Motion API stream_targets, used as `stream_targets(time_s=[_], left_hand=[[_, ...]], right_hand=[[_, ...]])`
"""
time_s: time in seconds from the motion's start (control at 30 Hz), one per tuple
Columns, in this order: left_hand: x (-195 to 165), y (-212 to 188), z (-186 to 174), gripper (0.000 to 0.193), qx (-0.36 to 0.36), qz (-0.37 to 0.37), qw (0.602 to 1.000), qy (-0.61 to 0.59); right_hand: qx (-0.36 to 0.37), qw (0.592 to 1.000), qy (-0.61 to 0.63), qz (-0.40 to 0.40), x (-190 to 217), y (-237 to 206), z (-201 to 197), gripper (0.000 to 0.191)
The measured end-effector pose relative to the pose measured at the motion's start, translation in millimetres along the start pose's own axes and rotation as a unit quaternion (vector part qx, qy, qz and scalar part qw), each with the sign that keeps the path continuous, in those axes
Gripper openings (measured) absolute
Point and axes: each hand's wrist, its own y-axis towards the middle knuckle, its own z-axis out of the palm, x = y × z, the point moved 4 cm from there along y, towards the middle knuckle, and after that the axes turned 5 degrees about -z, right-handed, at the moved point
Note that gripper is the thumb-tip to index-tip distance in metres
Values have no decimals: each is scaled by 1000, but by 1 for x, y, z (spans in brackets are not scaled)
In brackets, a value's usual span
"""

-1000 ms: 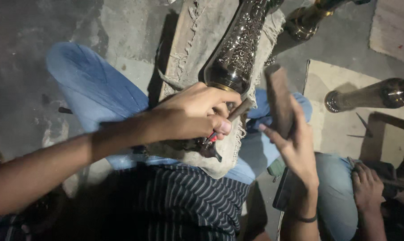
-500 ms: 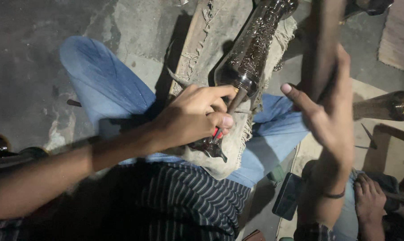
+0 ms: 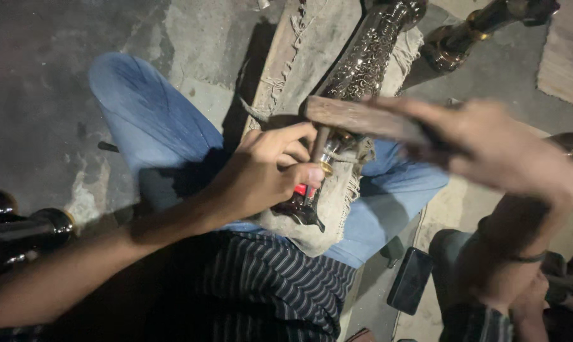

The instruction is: The person sits cross-legged on the floor with an ornate brass vase-shaped object laid on a cloth pad on their lap. They hold a chisel against the engraved surface and repeatedly strike it with a wooden mallet, repositioning the chisel to cut decorative patterns across the metal body.

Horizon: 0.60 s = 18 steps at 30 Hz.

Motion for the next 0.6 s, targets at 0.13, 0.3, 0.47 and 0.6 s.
stream_targets(time_s=[0.13, 0.3, 0.47, 0.6], left_hand=[[1, -3, 2, 33, -18, -18, 1000, -7], [-8, 10, -7, 33, 24, 37, 999, 27], [-14, 24, -9, 45, 141, -28, 990, -12], [-28, 29, 8, 46, 210, 5, 978, 18]], right_hand=[[-65, 992, -21, -104, -6, -2, -11, 101], [-128, 988, 86, -29, -15, -21, 8, 80], [-382, 870, 294, -99, -6, -40, 49, 72], [-441, 823, 359, 0, -4, -38, 101, 68]])
